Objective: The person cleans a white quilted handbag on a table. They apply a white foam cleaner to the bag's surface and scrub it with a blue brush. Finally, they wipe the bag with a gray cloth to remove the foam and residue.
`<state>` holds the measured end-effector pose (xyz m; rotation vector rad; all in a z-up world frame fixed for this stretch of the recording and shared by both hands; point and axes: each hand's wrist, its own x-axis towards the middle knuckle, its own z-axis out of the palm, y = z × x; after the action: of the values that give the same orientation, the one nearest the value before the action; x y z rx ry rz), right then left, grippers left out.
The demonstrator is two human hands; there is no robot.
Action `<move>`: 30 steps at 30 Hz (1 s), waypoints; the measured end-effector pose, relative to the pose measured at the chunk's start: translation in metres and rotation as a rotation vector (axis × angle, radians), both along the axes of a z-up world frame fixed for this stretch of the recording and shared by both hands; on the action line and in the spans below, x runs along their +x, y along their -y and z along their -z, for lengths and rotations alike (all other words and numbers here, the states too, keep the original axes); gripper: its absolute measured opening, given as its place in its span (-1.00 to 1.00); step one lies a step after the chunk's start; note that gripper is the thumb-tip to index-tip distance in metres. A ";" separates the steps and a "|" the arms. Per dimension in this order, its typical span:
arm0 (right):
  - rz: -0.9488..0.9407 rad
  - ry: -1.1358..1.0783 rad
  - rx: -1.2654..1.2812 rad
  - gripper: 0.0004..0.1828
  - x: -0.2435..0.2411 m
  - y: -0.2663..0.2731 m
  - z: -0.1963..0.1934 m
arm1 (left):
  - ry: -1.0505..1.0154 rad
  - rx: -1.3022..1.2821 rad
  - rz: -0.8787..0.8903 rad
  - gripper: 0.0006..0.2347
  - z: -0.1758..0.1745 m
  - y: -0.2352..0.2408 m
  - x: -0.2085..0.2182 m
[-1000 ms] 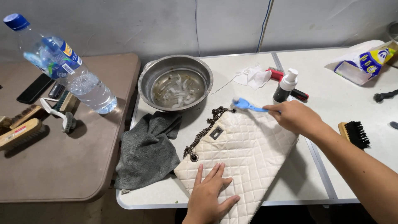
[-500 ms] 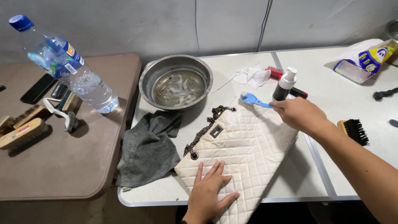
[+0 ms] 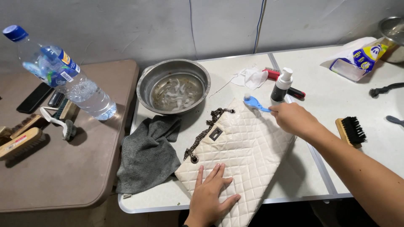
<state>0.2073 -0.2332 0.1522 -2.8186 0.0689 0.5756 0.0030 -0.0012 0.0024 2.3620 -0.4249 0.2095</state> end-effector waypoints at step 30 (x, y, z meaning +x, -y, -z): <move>-0.078 -0.216 -0.427 -0.44 -0.082 0.030 -0.048 | 0.007 -0.021 -0.014 -0.53 0.004 0.000 -0.001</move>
<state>0.1254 -0.2632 0.2001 -3.1634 0.1381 0.9876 0.0016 -0.0012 -0.0015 2.3451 -0.4075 0.2274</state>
